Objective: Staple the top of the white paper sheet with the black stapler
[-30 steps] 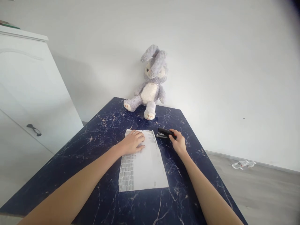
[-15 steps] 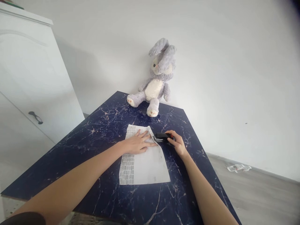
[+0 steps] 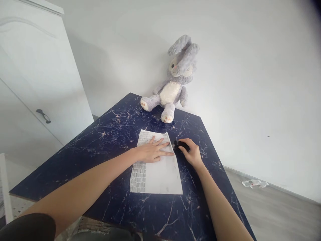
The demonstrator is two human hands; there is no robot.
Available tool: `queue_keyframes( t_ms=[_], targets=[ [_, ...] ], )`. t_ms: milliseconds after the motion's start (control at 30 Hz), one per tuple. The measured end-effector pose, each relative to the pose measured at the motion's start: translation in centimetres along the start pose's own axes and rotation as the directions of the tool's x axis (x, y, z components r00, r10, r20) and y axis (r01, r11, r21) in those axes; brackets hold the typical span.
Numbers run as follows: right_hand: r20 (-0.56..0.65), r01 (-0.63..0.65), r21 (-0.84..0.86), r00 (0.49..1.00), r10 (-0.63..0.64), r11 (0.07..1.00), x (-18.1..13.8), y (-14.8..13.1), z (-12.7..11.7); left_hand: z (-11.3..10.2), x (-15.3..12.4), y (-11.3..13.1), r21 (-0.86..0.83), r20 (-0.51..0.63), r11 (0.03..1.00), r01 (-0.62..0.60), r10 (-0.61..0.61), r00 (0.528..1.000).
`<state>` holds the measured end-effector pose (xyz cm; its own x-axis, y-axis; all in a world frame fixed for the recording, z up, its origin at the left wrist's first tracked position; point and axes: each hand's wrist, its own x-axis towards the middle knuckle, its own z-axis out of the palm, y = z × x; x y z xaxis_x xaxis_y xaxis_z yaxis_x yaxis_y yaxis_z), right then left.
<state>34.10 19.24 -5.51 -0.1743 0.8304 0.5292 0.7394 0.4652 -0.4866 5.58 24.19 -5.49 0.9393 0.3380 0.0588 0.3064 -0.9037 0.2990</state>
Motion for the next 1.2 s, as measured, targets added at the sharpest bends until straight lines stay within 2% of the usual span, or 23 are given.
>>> queue_keyframes(
  t_ms=[100, 233, 433, 600, 833, 1033, 1200],
  targets=[
    [-0.033, 0.007, 0.019, 0.999, -0.006, 1.0, -0.1, -0.1, -0.1, 0.1, 0.1, 0.2, 0.003, 0.001, 1.0, 0.003, -0.003, 1.0],
    [0.026, 0.07, -0.037, 0.997, -0.069, 0.997, -0.1, -0.4, -0.4, -0.1, 0.3, 0.7, -0.011, 0.012, 1.0, 0.022, -0.022, 1.0],
    [0.031, 0.103, -0.068, 0.994, -0.101, 0.992, 0.0, -0.9, -0.9, -0.5, 0.3, 1.3, -0.019, 0.008, 0.998, 0.052, -0.052, 0.999],
    [0.108, 0.169, -0.144, 0.982, -0.155, 0.975, -0.1, -1.5, -0.6, -0.3, 0.5, 1.8, -0.007, 0.01, 0.997, 0.076, -0.076, 0.997],
    [0.047, 0.092, -0.178, 0.995, -0.085, 0.98, 0.1, -2.7, 1.1, 0.7, 1.0, 1.7, -0.07, -0.038, 0.995, 0.072, -0.074, 0.997],
    [-0.042, 0.022, -0.114, 0.999, -0.027, 0.993, 0.4, -3.8, 2.4, 0.9, 0.8, 1.0, -0.128, -0.063, 0.99, 0.055, -0.063, 0.996],
    [-0.027, 0.029, -0.107, 0.999, -0.032, 0.994, 0.5, -4.2, 2.7, 1.0, 0.6, 1.2, -0.092, -0.05, 0.992, 0.085, -0.09, 0.995]
  ],
)
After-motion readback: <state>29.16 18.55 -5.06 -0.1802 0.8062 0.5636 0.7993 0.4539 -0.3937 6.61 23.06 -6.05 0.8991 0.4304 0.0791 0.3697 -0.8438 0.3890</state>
